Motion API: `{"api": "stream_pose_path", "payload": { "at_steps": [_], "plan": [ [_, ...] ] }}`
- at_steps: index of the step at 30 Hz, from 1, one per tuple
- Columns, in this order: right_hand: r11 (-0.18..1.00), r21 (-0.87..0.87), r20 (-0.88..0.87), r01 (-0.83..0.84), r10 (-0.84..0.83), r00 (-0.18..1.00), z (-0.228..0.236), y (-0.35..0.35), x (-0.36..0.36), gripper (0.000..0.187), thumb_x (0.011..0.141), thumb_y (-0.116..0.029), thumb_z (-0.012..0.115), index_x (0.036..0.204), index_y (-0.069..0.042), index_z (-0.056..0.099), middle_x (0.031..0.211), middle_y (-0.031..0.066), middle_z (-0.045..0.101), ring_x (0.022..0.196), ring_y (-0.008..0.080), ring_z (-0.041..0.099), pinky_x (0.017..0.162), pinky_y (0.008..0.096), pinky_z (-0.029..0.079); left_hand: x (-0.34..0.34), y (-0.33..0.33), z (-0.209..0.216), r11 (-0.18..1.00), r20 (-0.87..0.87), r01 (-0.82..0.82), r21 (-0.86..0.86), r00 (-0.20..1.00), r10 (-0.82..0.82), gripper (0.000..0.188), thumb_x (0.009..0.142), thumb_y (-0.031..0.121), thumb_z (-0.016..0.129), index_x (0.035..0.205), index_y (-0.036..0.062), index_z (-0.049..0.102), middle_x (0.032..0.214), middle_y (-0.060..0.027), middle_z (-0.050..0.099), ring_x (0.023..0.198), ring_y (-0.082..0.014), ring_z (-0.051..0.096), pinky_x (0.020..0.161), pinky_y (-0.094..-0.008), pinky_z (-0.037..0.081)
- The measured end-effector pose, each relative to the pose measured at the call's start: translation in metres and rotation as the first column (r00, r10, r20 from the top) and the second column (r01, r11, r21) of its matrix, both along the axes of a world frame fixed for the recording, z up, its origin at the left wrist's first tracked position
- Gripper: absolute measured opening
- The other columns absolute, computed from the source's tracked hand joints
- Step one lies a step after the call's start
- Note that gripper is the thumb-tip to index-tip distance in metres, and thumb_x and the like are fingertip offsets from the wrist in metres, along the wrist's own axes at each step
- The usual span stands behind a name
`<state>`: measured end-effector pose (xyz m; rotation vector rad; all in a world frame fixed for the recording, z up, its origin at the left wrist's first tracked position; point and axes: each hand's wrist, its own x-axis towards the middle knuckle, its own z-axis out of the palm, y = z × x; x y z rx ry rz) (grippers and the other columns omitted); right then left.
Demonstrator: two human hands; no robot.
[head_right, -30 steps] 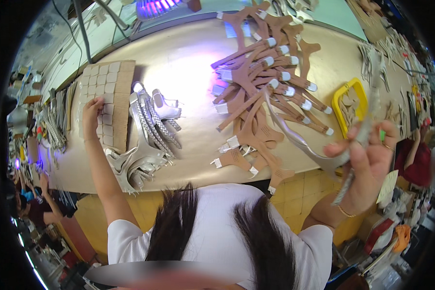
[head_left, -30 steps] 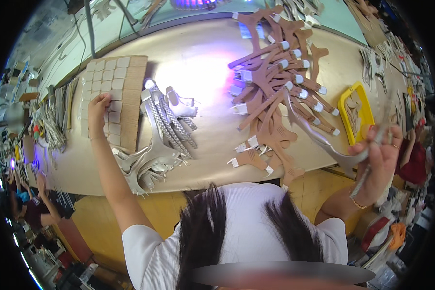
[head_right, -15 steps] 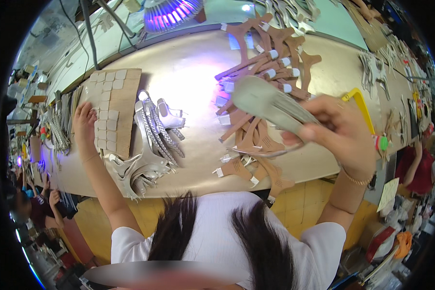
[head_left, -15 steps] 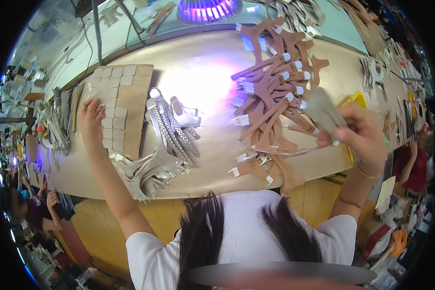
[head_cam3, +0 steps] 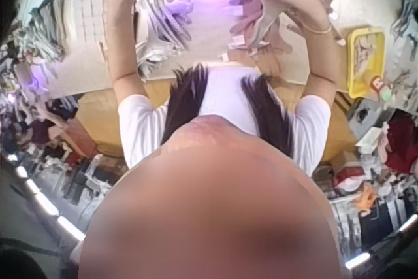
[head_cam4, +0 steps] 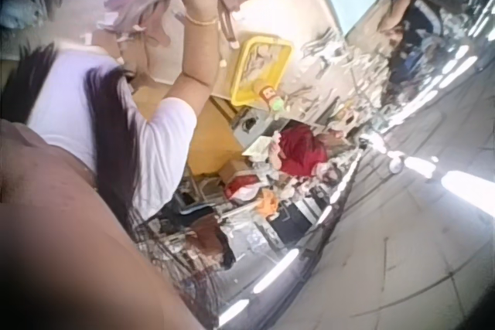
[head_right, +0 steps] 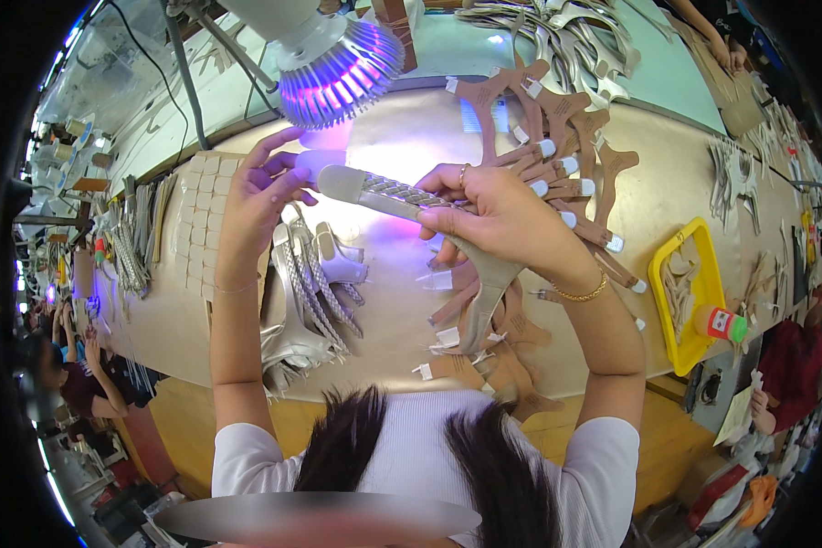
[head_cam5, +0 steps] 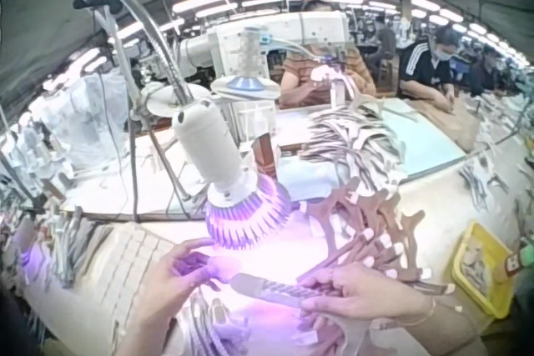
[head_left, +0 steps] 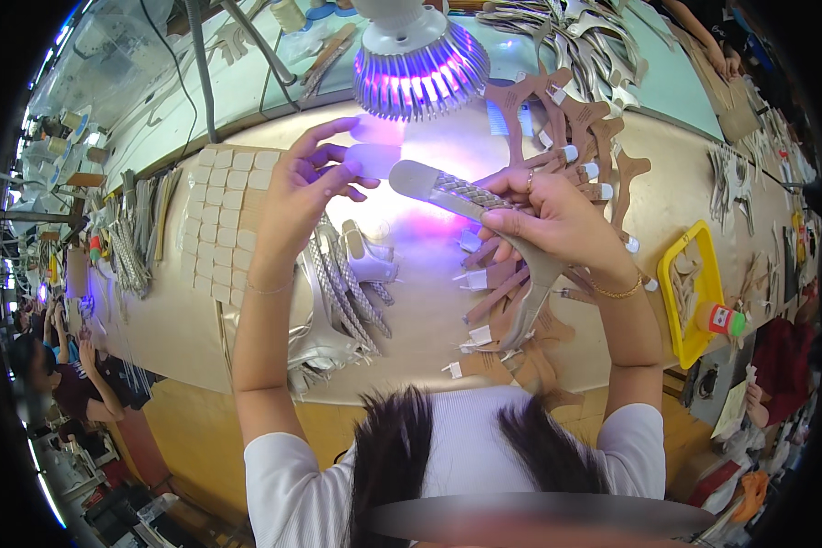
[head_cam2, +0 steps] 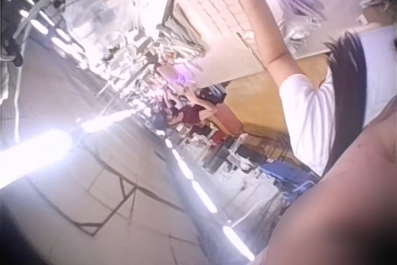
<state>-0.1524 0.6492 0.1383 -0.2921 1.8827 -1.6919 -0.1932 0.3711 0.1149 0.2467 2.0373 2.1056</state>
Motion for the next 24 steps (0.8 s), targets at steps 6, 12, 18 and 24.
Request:
{"api": "stream_pose_path", "payload": {
  "at_steps": [6, 12, 18, 24],
  "plan": [
    [0.994, 0.082, -0.059, 0.068, -0.063, 0.996, -0.008, 0.003, -0.012, 0.025, 0.09, -0.013, 0.058, 0.107, 0.005, 0.057, 0.082, 0.0071, 0.066, 0.061, 0.0116, 0.065, 0.057, 0.0233, 0.051, -0.018, 0.017, -0.001, 0.989, -0.002, 0.134, -0.056, 0.991, -0.135, 0.03, 0.086, 0.002, 0.06, 0.114, -0.0037, 0.054, 0.091, -0.0122, 0.064, 0.075, -0.0183, 0.067, 0.061, -0.0255, 0.053],
    [0.988, 0.118, -0.066, 0.095, -0.088, 0.994, -0.013, 0.003, -0.024, 0.025, 0.09, -0.013, 0.059, 0.106, 0.005, 0.058, 0.081, 0.007, 0.066, 0.061, 0.0111, 0.064, 0.058, 0.0231, 0.052, -0.037, 0.021, -0.003, 0.971, -0.009, 0.197, -0.135, 0.98, -0.2, 0.026, 0.084, 0.004, 0.063, 0.107, -0.0034, 0.056, 0.092, -0.0099, 0.065, 0.073, -0.017, 0.067, 0.057, -0.0217, 0.047],
    [0.992, 0.077, -0.125, 0.102, -0.091, 0.988, -0.023, 0.001, -0.033, 0.023, 0.09, -0.011, 0.058, 0.107, 0.005, 0.058, 0.08, 0.007, 0.066, 0.062, 0.0114, 0.064, 0.059, 0.0242, 0.053, -0.043, 0.022, -0.003, 0.965, -0.046, 0.199, -0.174, 0.977, -0.21, 0.021, 0.08, -0.002, 0.059, 0.101, -0.0021, 0.057, 0.085, -0.0097, 0.069, 0.073, -0.0133, 0.067, 0.052, -0.0195, 0.042],
    [0.992, 0.073, -0.091, 0.107, -0.1, 0.991, -0.029, 0.002, -0.035, 0.024, 0.09, -0.013, 0.059, 0.106, 0.006, 0.058, 0.08, 0.0072, 0.066, 0.062, 0.0116, 0.064, 0.058, 0.0238, 0.052, -0.042, 0.022, -0.005, 0.967, -0.043, 0.18, -0.18, 0.981, -0.191, 0.02, 0.079, -0.002, 0.06, 0.099, -0.0011, 0.058, 0.085, -0.0104, 0.069, 0.071, -0.0111, 0.066, 0.047, -0.0174, 0.039]
  ]
}}
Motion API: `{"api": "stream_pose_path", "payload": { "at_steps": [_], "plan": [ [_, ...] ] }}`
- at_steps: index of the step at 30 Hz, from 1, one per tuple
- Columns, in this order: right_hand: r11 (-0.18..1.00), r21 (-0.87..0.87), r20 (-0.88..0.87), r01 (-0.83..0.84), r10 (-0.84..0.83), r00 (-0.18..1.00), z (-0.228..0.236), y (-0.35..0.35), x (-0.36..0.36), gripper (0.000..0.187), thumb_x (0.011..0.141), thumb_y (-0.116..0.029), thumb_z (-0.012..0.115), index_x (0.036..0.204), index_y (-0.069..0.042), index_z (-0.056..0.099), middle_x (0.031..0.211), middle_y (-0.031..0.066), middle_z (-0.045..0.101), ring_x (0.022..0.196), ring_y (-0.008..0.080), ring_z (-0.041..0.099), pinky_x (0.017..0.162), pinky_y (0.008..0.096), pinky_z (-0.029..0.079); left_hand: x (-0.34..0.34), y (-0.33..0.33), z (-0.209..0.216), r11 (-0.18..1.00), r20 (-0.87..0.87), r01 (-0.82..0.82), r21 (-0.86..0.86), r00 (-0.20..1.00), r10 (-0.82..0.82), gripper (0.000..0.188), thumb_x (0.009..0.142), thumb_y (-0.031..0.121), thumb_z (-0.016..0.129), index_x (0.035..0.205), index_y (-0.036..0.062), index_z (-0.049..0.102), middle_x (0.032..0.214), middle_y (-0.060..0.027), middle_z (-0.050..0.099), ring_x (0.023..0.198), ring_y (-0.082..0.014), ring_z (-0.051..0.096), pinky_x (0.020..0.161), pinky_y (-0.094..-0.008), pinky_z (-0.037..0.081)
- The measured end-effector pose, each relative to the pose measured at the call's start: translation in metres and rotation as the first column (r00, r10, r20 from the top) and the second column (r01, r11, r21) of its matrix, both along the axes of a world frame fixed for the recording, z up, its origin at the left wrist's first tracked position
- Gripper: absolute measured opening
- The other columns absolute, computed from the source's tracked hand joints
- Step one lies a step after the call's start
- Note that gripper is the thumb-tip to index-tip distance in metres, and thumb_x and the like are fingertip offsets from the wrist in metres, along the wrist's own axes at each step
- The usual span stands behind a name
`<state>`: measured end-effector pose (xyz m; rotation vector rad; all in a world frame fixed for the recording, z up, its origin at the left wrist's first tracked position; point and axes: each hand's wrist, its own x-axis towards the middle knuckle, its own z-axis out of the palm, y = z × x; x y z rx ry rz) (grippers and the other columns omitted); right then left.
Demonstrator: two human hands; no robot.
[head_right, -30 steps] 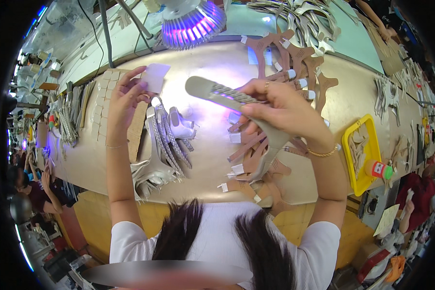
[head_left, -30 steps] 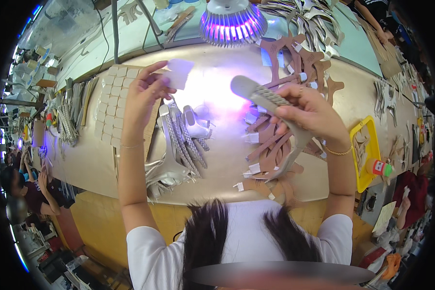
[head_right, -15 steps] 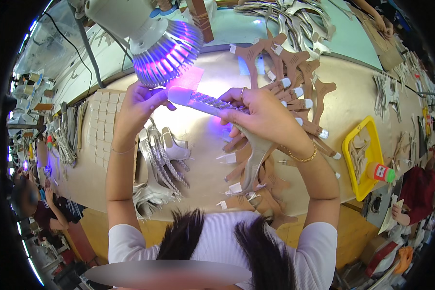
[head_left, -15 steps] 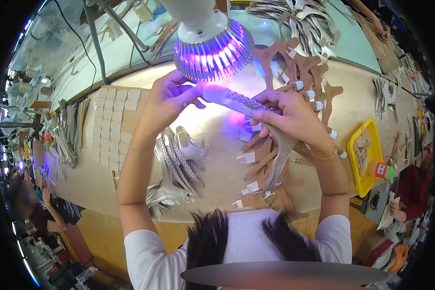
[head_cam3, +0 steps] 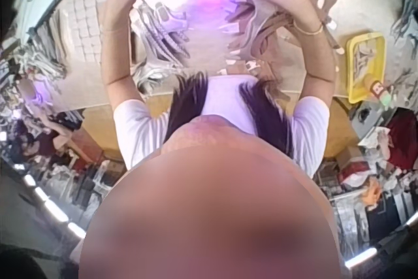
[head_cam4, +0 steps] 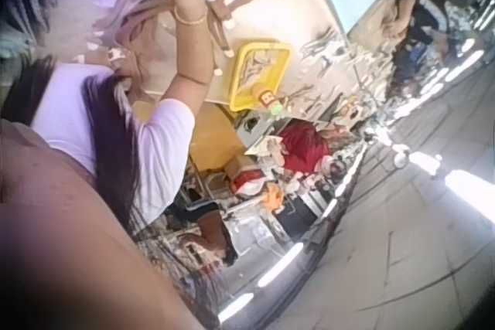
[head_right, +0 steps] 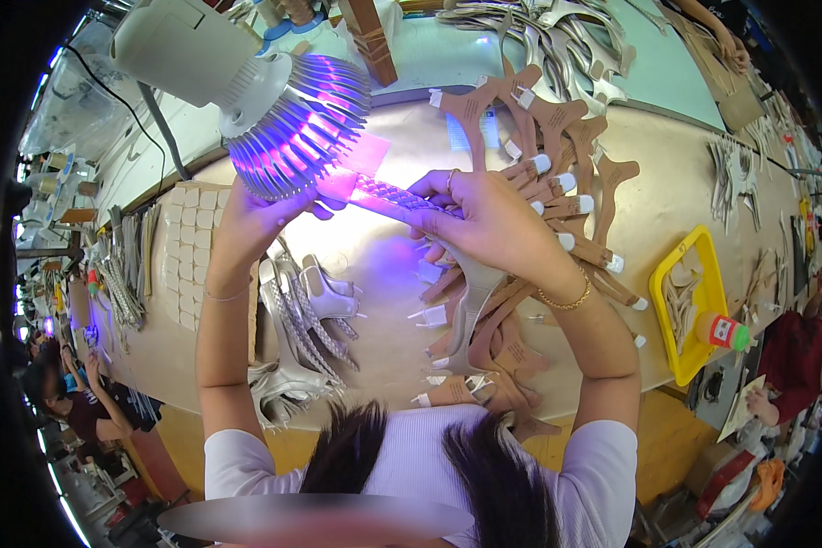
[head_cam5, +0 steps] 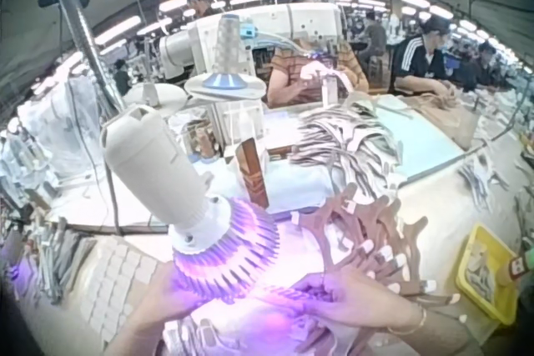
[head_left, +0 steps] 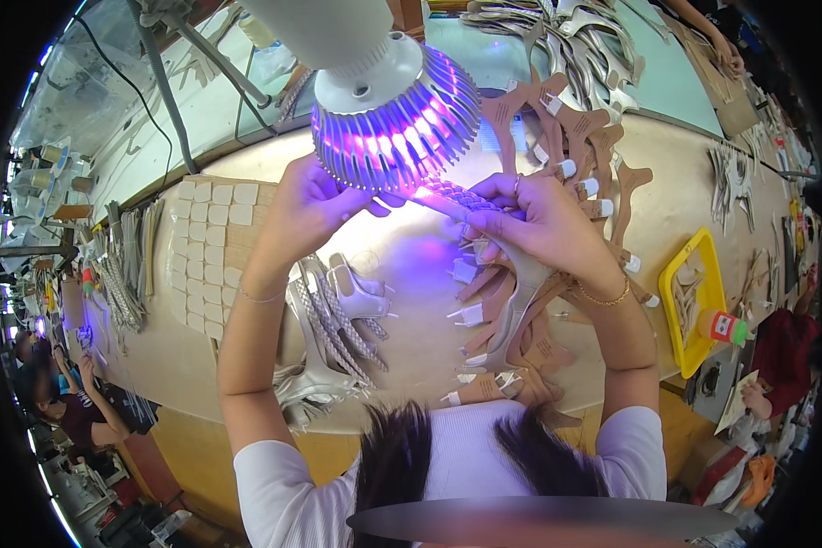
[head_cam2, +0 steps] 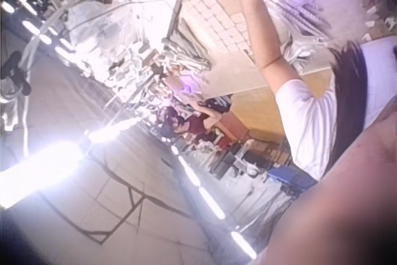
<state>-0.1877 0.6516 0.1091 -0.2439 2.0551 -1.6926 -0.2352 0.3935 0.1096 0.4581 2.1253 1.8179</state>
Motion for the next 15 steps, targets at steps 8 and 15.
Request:
{"api": "stream_pose_path", "payload": {
  "at_steps": [8, 15],
  "plan": [
    [1.0, 0.011, -0.013, -0.001, 0.001, 1.0, -0.0007, -0.0011, -0.0002, 0.025, 0.09, -0.014, 0.059, 0.106, 0.005, 0.058, 0.08, 0.0076, 0.066, 0.062, 0.0119, 0.065, 0.058, 0.0239, 0.052, -0.0004, -0.0024, -0.0005, 0.998, -0.011, 0.006, -0.056, 1.0, -0.007, 0.019, 0.081, 0.0, 0.06, 0.099, -0.0005, 0.059, 0.081, -0.0089, 0.07, 0.06, -0.0038, 0.06, 0.043, -0.0159, 0.034],
    [1.0, 0.023, -0.028, -0.004, 0.005, 1.0, 0.0003, -0.0015, 0.0, 0.025, 0.09, -0.013, 0.059, 0.106, 0.005, 0.058, 0.079, 0.0078, 0.066, 0.063, 0.0121, 0.065, 0.058, 0.024, 0.052, 0.002, 0.0003, -0.0026, 1.0, -0.011, -0.016, 0.027, 1.0, 0.017, 0.017, 0.081, 0.001, 0.06, 0.098, -0.0003, 0.06, 0.079, -0.0077, 0.07, 0.048, 0.0013, 0.046, 0.041, -0.0155, 0.03]
  ]
}}
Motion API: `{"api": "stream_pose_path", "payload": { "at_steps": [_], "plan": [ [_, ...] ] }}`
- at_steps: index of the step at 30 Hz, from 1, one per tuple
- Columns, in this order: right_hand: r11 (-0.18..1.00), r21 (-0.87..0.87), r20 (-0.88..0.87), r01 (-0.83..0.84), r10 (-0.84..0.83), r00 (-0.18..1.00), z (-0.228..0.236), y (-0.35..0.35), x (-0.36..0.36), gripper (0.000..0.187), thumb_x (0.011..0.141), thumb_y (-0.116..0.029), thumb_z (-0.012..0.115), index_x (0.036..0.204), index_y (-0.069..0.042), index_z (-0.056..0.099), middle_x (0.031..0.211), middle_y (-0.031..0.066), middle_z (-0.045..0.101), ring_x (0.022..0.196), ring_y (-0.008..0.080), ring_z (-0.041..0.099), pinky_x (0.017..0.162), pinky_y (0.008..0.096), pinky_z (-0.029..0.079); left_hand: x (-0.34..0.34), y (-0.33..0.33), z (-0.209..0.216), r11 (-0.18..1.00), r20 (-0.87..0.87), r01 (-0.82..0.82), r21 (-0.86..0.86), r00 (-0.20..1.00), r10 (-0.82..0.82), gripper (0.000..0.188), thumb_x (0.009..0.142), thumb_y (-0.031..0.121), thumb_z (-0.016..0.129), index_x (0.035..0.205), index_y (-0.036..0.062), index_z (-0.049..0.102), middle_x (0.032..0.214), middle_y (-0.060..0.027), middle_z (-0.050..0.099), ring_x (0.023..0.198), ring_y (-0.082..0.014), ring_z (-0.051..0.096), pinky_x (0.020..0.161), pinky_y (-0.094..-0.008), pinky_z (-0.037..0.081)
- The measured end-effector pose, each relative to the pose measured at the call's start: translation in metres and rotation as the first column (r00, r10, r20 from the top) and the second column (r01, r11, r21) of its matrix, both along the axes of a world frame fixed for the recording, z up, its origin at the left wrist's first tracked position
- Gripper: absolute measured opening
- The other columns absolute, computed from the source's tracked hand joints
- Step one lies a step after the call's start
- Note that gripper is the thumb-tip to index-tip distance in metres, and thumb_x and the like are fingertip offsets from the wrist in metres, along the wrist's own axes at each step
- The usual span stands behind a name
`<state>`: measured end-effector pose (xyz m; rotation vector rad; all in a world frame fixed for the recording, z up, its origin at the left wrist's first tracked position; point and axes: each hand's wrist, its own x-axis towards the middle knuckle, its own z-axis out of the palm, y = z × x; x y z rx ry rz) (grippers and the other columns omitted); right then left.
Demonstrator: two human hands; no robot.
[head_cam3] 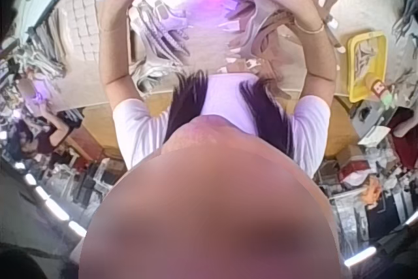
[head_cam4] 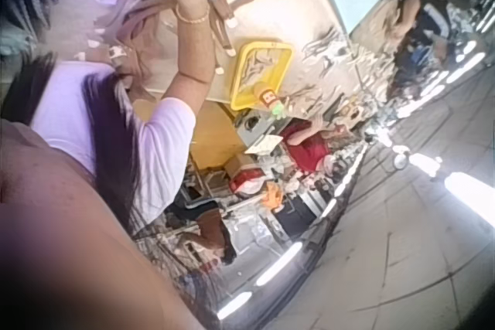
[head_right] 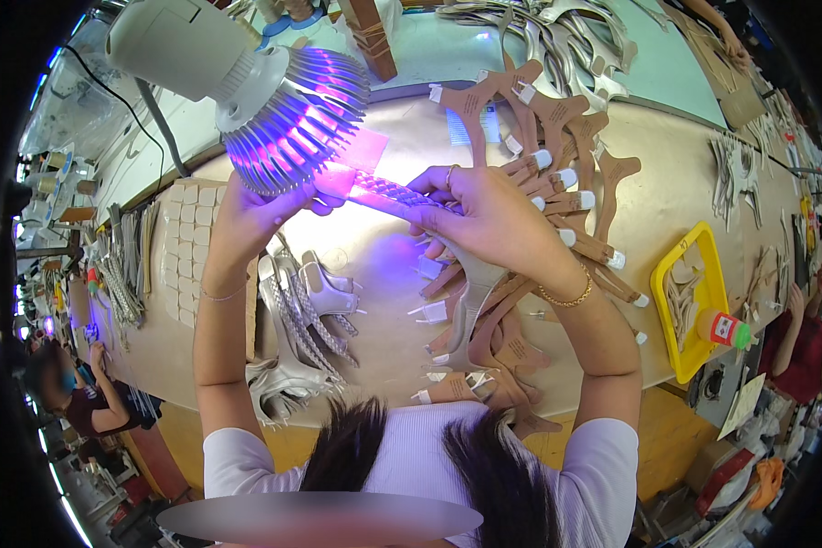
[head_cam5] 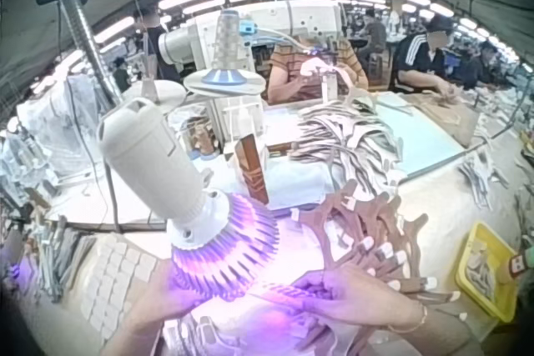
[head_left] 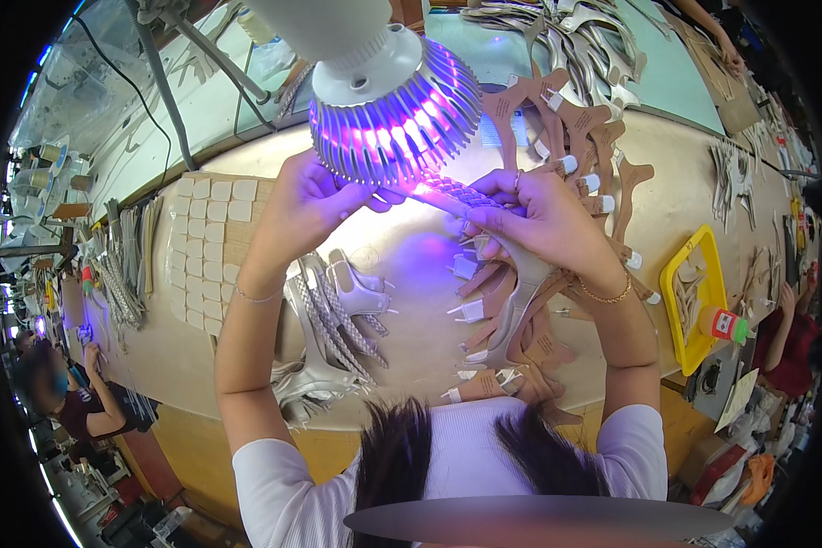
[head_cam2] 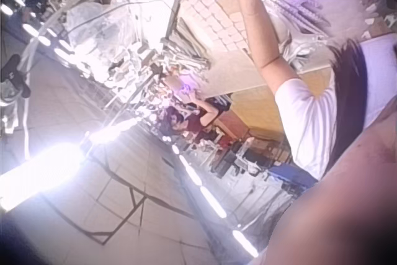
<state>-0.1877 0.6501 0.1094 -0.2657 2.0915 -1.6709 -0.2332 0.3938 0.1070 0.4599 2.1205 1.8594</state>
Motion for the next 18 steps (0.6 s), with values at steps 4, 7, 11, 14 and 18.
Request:
{"api": "stream_pose_path", "payload": {
  "at_steps": [4, 7, 11, 14, 18],
  "plan": [
    [1.0, -0.027, 0.006, -0.005, 0.006, 1.0, 0.002, 0.001, 0.0013, 0.025, 0.09, -0.013, 0.059, 0.106, 0.006, 0.058, 0.08, 0.008, 0.066, 0.063, 0.0121, 0.065, 0.058, 0.0241, 0.052, -0.0008, -0.0049, 0.0054, 0.997, 0.053, 0.022, -0.069, 0.998, -0.018, 0.019, 0.082, 0.0, 0.063, 0.1, -0.0051, 0.059, 0.084, -0.0112, 0.068, 0.067, -0.0126, 0.06, 0.06, -0.025, 0.046],
    [1.0, -0.025, 0.013, 0.001, 0.0, 1.0, 0.0012, 0.0003, 0.0008, 0.025, 0.09, -0.014, 0.059, 0.106, 0.006, 0.058, 0.08, 0.0082, 0.066, 0.062, 0.012, 0.065, 0.058, 0.0242, 0.052, -0.0001, -0.006, 0.0063, 0.997, 0.067, 0.026, -0.069, 0.998, -0.021, 0.019, 0.082, 0.0, 0.064, 0.1, -0.0074, 0.059, 0.086, -0.013, 0.067, 0.076, -0.0198, 0.066, 0.07, -0.03, 0.054],
    [1.0, -0.016, -0.015, -0.004, 0.004, 1.0, -0.0016, 0.0005, 0.0001, 0.025, 0.089, -0.013, 0.059, 0.106, 0.006, 0.058, 0.08, 0.0083, 0.066, 0.062, 0.012, 0.065, 0.058, 0.0241, 0.052, -0.0004, -0.0043, 0.0044, 0.999, 0.042, 0.049, -0.024, 0.998, -0.048, 0.018, 0.083, 0.001, 0.06, 0.101, -0.0005, 0.059, 0.082, -0.0082, 0.07, 0.052, 0.0012, 0.048, 0.042, -0.0151, 0.03],
    [1.0, -0.014, -0.015, 0.001, -0.001, 1.0, -0.0032, 0.0001, -0.0001, 0.025, 0.089, -0.013, 0.059, 0.106, 0.006, 0.058, 0.08, 0.0083, 0.066, 0.062, 0.012, 0.065, 0.058, 0.0241, 0.052, 0.0013, -0.0038, 0.0049, 0.999, 0.039, 0.049, -0.009, 0.998, -0.048, 0.018, 0.083, 0.001, 0.061, 0.101, -0.0006, 0.059, 0.083, -0.0084, 0.07, 0.055, 0.0008, 0.051, 0.043, -0.0152, 0.032],
    [1.0, 0.003, -0.016, 0.0, 0.0, 1.0, -0.0025, 0.0008, 0.0004, 0.026, 0.089, -0.014, 0.059, 0.105, 0.006, 0.058, 0.079, 0.0084, 0.066, 0.062, 0.012, 0.065, 0.058, 0.0241, 0.052, 0.0031, -0.0038, 0.0088, 0.998, 0.041, 0.048, -0.039, 0.998, -0.046, 0.018, 0.083, 0.001, 0.061, 0.101, -0.001, 0.059, 0.085, -0.0087, 0.07, 0.057, -0.0001, 0.053, 0.044, -0.0156, 0.033]
  ]
}}
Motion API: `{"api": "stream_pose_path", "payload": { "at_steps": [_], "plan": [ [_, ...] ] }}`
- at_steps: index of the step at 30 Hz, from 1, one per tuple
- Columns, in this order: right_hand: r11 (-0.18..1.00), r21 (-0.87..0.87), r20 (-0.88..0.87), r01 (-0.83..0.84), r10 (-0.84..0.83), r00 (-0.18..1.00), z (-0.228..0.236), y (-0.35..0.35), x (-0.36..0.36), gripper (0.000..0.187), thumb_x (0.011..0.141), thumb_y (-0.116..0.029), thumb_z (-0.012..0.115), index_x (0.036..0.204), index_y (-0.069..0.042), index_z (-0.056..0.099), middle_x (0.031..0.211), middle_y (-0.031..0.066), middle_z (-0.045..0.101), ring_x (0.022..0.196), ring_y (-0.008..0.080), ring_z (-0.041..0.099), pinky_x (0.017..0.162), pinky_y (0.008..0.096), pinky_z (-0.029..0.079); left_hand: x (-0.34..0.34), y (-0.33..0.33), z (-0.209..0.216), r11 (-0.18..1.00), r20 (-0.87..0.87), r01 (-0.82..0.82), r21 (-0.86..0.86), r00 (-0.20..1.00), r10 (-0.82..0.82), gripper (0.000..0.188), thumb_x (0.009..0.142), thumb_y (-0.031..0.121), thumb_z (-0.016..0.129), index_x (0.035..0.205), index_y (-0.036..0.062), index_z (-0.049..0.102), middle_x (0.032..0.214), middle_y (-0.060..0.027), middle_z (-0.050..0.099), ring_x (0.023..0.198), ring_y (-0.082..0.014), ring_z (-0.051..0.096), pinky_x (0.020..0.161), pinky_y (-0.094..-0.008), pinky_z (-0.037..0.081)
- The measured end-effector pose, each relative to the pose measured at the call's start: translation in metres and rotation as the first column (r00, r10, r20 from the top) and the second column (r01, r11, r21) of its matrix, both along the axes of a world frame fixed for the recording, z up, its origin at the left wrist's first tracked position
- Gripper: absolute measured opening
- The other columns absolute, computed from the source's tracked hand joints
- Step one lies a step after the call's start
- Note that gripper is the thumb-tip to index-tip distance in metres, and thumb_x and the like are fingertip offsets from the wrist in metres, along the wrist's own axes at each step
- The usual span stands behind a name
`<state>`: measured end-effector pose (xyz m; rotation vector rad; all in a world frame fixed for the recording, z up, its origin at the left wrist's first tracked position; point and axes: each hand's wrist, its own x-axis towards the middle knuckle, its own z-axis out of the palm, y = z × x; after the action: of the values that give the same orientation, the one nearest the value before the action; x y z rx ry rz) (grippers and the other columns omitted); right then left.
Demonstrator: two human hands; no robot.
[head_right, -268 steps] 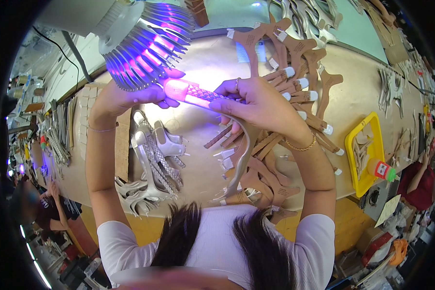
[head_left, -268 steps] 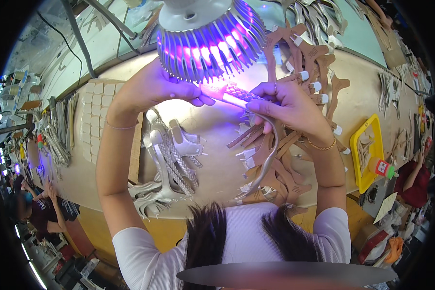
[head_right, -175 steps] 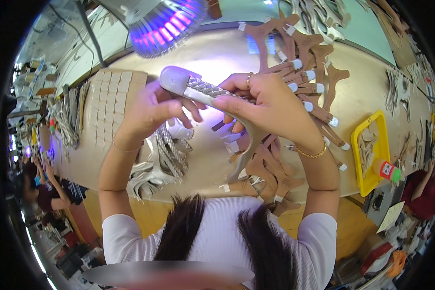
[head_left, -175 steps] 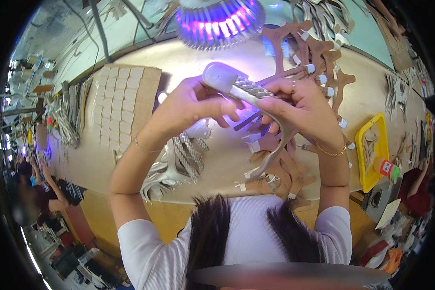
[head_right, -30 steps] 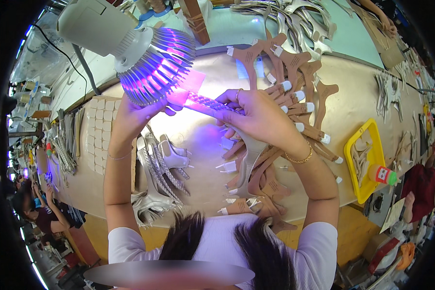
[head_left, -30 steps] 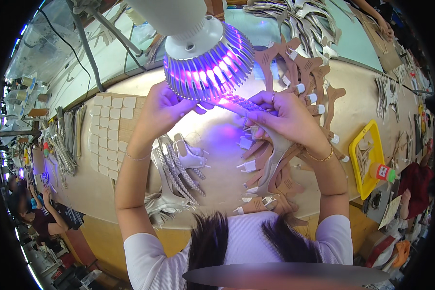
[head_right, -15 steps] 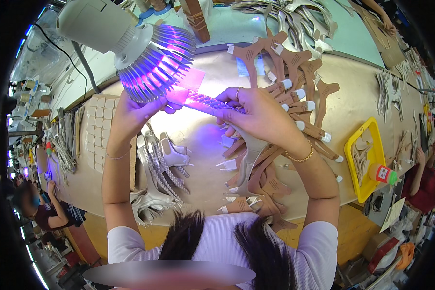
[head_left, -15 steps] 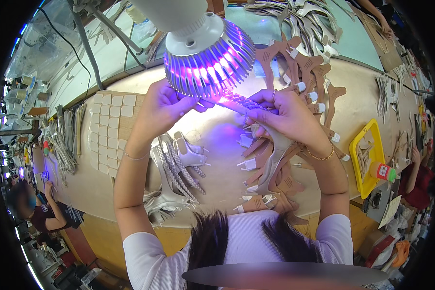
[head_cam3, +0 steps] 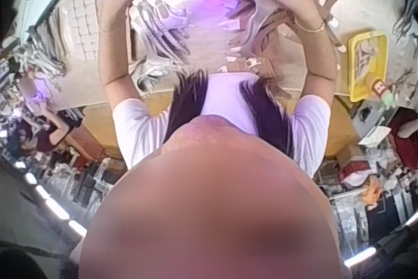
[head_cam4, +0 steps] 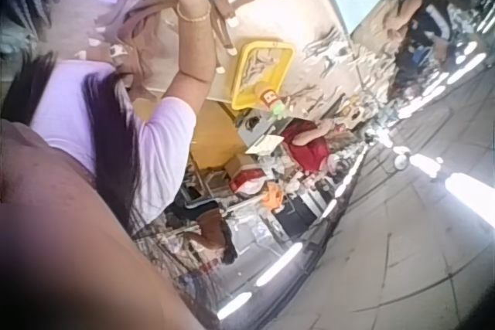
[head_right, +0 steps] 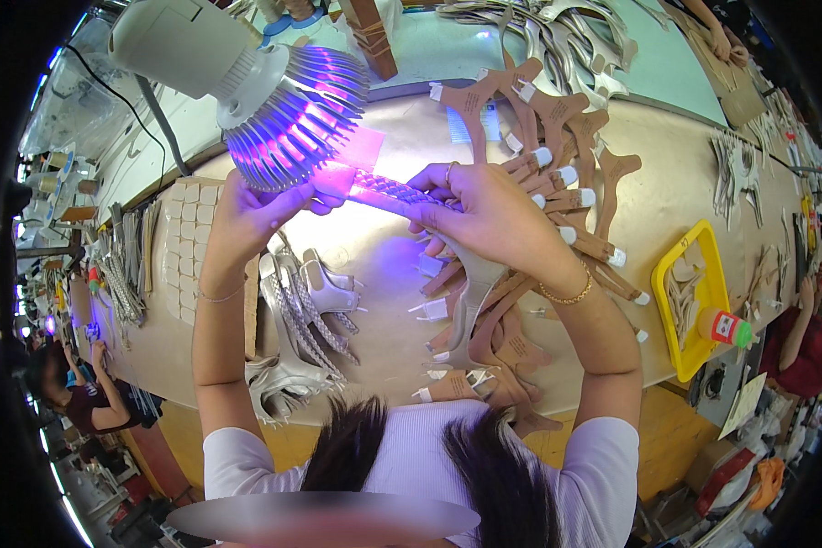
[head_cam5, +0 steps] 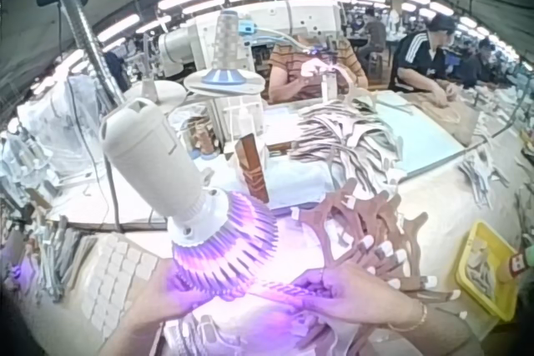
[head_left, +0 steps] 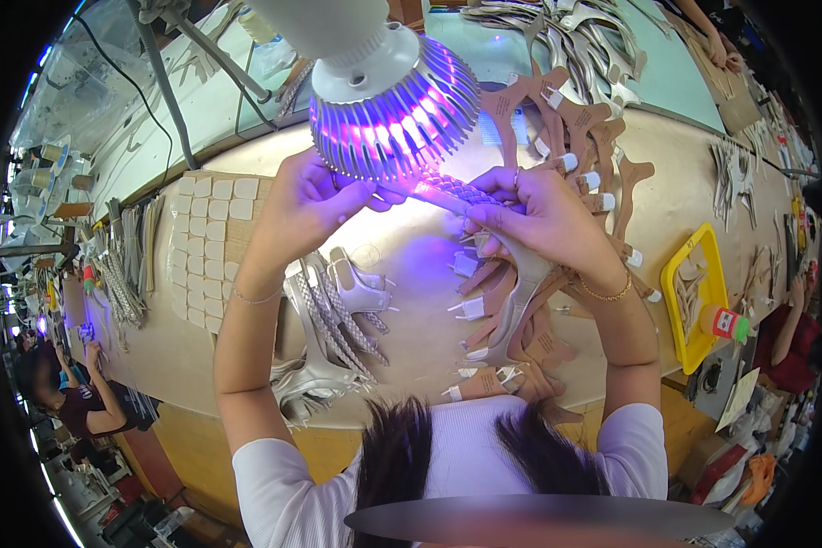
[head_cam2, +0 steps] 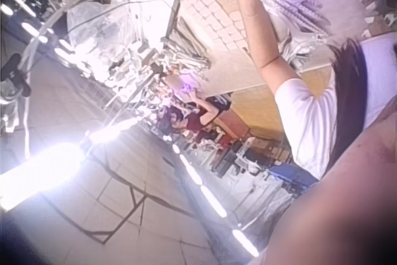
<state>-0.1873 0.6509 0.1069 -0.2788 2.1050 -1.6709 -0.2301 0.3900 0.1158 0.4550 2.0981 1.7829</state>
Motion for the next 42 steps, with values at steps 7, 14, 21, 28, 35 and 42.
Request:
{"api": "stream_pose_path", "payload": {
  "at_steps": [7, 14, 21, 28, 35, 42],
  "plan": [
    [1.0, -0.012, 0.013, -0.007, 0.007, 1.0, 0.003, 0.0, 0.001, 0.027, 0.089, -0.015, 0.06, 0.105, 0.006, 0.059, 0.079, 0.0087, 0.067, 0.061, 0.0122, 0.065, 0.057, 0.0245, 0.053, 0.002, 0.008, -0.002, 0.997, -0.023, -0.023, 0.071, 0.999, 0.025, 0.018, 0.082, 0.004, 0.065, 0.098, -0.0011, 0.061, 0.081, -0.0073, 0.068, 0.065, -0.0063, 0.06, 0.05, -0.0181, 0.041],
    [1.0, -0.008, 0.023, 0.001, -0.001, 1.0, 0.004, -0.001, 0.001, 0.027, 0.089, -0.016, 0.06, 0.106, 0.005, 0.059, 0.078, 0.0089, 0.067, 0.061, 0.0122, 0.065, 0.057, 0.0244, 0.052, 0.004, 0.015, -0.005, 0.987, -0.014, -0.142, 0.079, 0.99, 0.143, 0.021, 0.079, 0.002, 0.068, 0.099, -0.002, 0.061, 0.083, -0.0085, 0.067, 0.071, -0.0123, 0.065, 0.053, -0.0206, 0.045],
    [1.0, 0.006, 0.03, 0.006, -0.006, 1.0, 0.007, -0.002, 0.003, 0.027, 0.089, -0.016, 0.06, 0.106, 0.005, 0.059, 0.078, 0.0091, 0.067, 0.061, 0.0125, 0.066, 0.056, 0.0239, 0.051, 0.006, 0.018, 0.0, 0.974, 0.056, -0.16, 0.162, 0.987, 0.153, 0.032, 0.078, -0.003, 0.067, 0.107, -0.0041, 0.054, 0.09, -0.0114, 0.066, 0.077, -0.0177, 0.067, 0.063, -0.0255, 0.054],
    [1.0, 0.03, 0.013, -0.003, 0.002, 1.0, 0.014, -0.003, 0.008, 0.026, 0.089, -0.015, 0.06, 0.105, 0.005, 0.059, 0.079, 0.0089, 0.067, 0.061, 0.0121, 0.066, 0.056, 0.0236, 0.051, 0.021, 0.029, 0.005, 0.938, 0.099, -0.244, 0.247, 0.969, 0.226, 0.064, 0.077, -0.004, 0.069, 0.128, 0.0011, 0.031, 0.097, -0.016, 0.063, 0.085, -0.0217, 0.067, 0.066, -0.0285, 0.057],
    [0.998, 0.067, -0.052, -0.01, 0.014, 0.999, 0.02, -0.003, 0.015, 0.025, 0.089, -0.016, 0.059, 0.105, 0.003, 0.06, 0.079, 0.0083, 0.067, 0.061, 0.0131, 0.067, 0.056, 0.0249, 0.051, 0.025, 0.033, 0.005, 0.944, 0.118, -0.216, 0.25, 0.974, 0.191, 0.067, 0.076, -0.003, 0.071, 0.129, 0.0026, 0.029, 0.096, -0.0163, 0.064, 0.084, -0.0209, 0.066, 0.067, -0.0277, 0.056],
    [0.994, 0.109, -0.115, -0.029, 0.041, 0.992, 0.022, -0.004, 0.021, 0.027, 0.087, -0.016, 0.059, 0.106, 0.003, 0.06, 0.078, 0.0094, 0.068, 0.061, 0.0145, 0.067, 0.057, 0.0258, 0.052, 0.032, 0.039, 0.006, 0.925, 0.152, -0.221, 0.309, 0.972, 0.181, 0.067, 0.075, -0.003, 0.071, 0.126, 0.0022, 0.029, 0.092, -0.018, 0.065, 0.079, -0.0193, 0.066, 0.066, -0.0259, 0.054]
  ]
}}
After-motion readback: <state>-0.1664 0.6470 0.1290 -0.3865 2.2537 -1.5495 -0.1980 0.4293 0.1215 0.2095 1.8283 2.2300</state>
